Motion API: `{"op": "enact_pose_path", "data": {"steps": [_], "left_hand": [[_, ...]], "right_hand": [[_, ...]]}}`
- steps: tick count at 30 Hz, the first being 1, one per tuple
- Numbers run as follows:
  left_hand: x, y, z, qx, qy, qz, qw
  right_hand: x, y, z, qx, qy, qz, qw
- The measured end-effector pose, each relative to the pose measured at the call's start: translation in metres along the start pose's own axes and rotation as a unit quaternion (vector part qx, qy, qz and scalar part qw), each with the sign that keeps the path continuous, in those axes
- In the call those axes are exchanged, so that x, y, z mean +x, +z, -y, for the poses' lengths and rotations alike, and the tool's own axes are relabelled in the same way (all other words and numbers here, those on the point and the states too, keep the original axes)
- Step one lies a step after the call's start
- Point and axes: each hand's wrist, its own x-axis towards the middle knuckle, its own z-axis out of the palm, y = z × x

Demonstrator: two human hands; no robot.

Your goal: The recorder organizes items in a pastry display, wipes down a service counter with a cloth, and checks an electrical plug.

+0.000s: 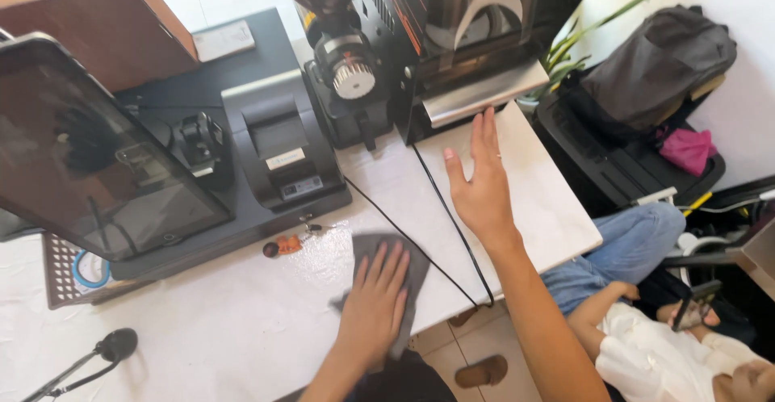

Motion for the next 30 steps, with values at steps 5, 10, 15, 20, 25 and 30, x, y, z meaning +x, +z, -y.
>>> {"op": "enact_pose_path", "data": {"steps": [5, 10, 15, 20, 25, 30], "left_hand": [[-0.08, 0.016, -0.003, -0.007, -0.053, 0.053, 0.997], [-0.08, 0.02, -0.009, 0.023, -0.087, 0.03, 0.995], [-0.08, 0.023, -0.007, -0.002, -0.098, 0.003, 0.995], [-0.081, 0.05, 0.003, -0.552, -0.475, -0.176, 0.663], [0.031, -0.039, -0.079, -0.531, -0.338, -0.077, 0.773], [0.11, -0.027, -0.103, -0.518, -0.179, 0.027, 0.836]], "right_hand": [[0.01, 0.026, -0.009, -0.013, 0.015, 0.035, 0.999], [0.035, 0.037, -0.016, -0.012, 0.02, 0.046, 0.999], [0.029, 0.018, 0.004, 0.013, 0.034, 0.038, 0.999], [-0.035, -0.011, -0.027, 0.201, 0.153, -0.017, 0.967], [-0.096, -0.046, 0.009, 0.262, 0.217, -0.056, 0.939], [-0.126, -0.055, -0.02, 0.233, 0.274, -0.028, 0.933]]}}
